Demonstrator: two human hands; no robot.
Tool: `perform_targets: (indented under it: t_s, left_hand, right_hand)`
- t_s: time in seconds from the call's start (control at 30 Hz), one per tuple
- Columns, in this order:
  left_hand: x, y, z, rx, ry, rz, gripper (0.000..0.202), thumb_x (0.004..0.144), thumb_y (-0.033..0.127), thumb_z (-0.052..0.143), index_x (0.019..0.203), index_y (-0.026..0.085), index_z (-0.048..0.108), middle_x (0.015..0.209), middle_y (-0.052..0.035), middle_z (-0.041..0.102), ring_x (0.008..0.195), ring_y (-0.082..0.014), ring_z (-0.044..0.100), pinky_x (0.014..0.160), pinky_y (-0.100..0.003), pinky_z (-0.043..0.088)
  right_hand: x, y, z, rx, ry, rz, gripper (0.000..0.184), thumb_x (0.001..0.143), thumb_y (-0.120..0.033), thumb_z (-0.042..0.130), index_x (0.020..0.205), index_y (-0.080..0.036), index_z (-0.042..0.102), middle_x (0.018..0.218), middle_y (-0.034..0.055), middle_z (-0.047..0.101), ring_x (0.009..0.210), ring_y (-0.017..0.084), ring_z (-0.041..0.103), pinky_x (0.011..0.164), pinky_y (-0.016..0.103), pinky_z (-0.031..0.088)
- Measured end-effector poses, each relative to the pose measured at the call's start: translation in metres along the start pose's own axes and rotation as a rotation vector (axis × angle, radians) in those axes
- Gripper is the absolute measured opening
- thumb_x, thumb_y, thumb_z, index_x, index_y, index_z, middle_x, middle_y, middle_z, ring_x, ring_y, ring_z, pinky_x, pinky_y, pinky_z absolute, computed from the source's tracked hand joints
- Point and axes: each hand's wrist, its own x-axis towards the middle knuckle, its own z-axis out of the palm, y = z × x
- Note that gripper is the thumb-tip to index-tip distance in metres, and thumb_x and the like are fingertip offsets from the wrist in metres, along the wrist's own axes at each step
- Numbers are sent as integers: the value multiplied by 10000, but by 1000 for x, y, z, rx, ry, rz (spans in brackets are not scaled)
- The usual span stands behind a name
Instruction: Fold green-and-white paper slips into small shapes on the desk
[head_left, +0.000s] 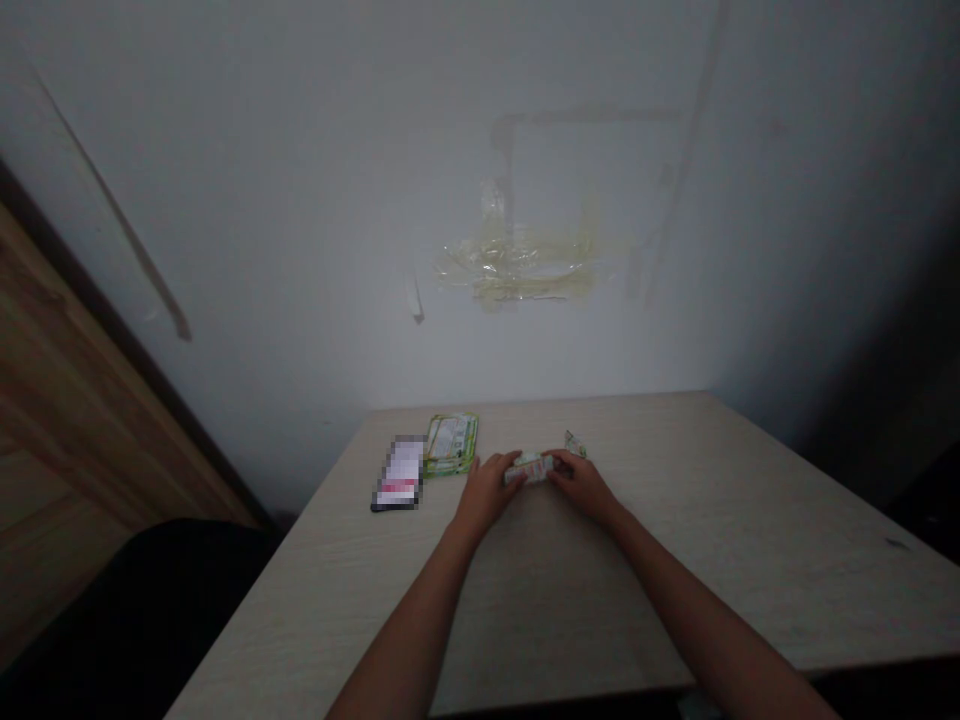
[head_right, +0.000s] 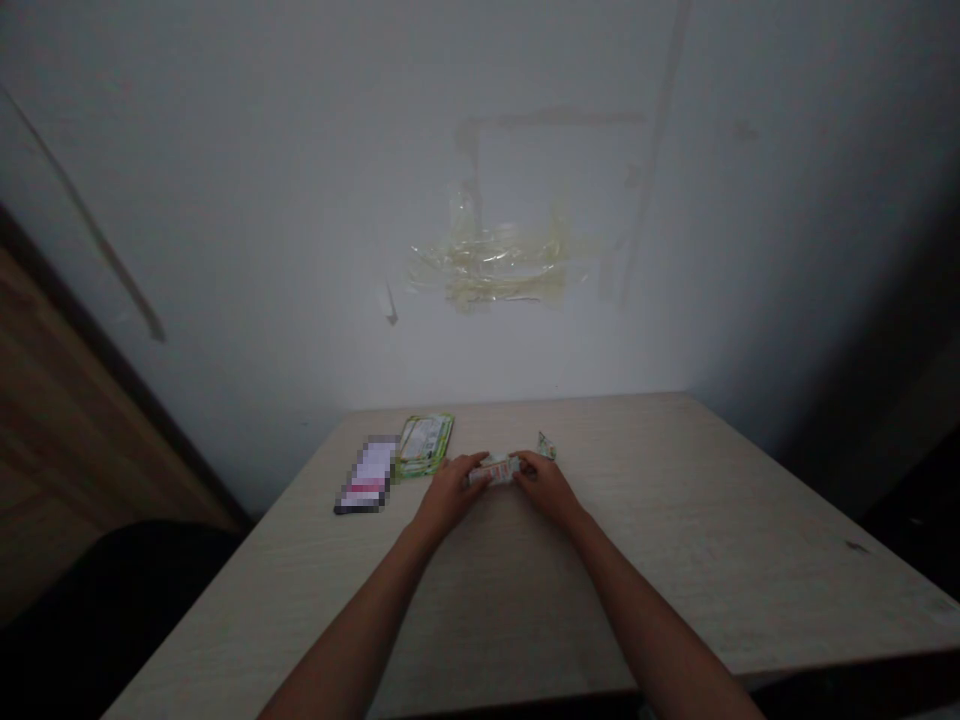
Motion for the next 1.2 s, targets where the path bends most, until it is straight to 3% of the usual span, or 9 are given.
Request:
perform_targets:
  t_s: [0.1, 0.2, 0.33, 0.5, 0.7, 0.8, 1.0, 1.2]
  left_hand:
    - [1, -3, 2, -3, 44, 13, 491, 889, 362, 540, 1362, 256, 454, 1224, -69, 623, 1133, -205, 561, 1049, -405, 360]
    - [2, -4, 3, -29, 59, 40, 496, 892, 339, 537, 1369, 259, 429, 1212, -66, 605, 1119, -200, 554, 1016, -377, 389]
    - [3, -3, 5, -34, 59, 49, 360, 878, 288, 559, 1233, 244, 517, 1192, -57, 578, 1085, -188, 549, 975, -346, 407]
    - [4, -1, 6, 2, 33, 27, 238, 852, 276, 600, 1083, 235, 566, 1133, -44, 570, 1036, -179, 549, 944, -340, 408]
    - [2, -4, 8, 87, -12, 54, 172, 897, 326, 541, 999, 248, 656, 1120, -40, 588, 1040, -179, 551, 976, -376, 372]
    - [0, -5, 8, 112, -30, 52, 217, 911, 346, 513, 1011, 254, 682, 1113, -40, 617, 1025, -180, 559, 1003, -394, 353]
    - [1, -6, 9, 121, -48, 79, 216, 895, 341, 538, 981, 254, 716, 1079, -57, 664, 1050, -212, 562, 1064, -458, 305]
    - [2, -8, 10, 62, -83, 54, 202, 892, 306, 540, 980, 262, 717, 1102, -60, 672, 1081, -205, 576, 1128, -523, 202]
  right_hand:
    - [0, 3, 3, 13, 43, 7, 388, 799, -231, 545, 1187, -215, 543, 816, 7, 586, 741, 171, 588, 739, 354, 515]
    - [-1, 2, 6, 27, 74, 14, 343, 791, -222, 530, 1133, -208, 491, 801, -7, 537, 692, 158, 558, 674, 321, 499]
    - [-2, -2, 8, -37, 84, -12, 220, 784, -187, 504, 998, -214, 460, 797, -9, 530, 683, 160, 537, 661, 307, 464]
    - [-3, -1, 8, -57, 107, -8, 210, 767, -179, 513, 956, -224, 435, 825, -7, 534, 704, 160, 547, 664, 298, 458]
    - [-2, -1, 5, -163, 35, -125, 108, 803, -142, 487, 879, -201, 536, 805, 18, 567, 758, 173, 549, 733, 323, 465]
    - [-2, 0, 5, -201, 15, -210, 111, 829, -154, 503, 865, -187, 603, 905, 56, 584, 867, 189, 561, 822, 360, 471]
    - [-2, 3, 5, -255, 65, -240, 114, 814, -186, 589, 881, -188, 682, 1055, 96, 571, 1018, 220, 552, 929, 432, 461]
    - [0, 1, 4, -285, -45, -305, 139, 832, -185, 603, 885, -222, 727, 940, 73, 676, 944, 214, 588, 897, 425, 461]
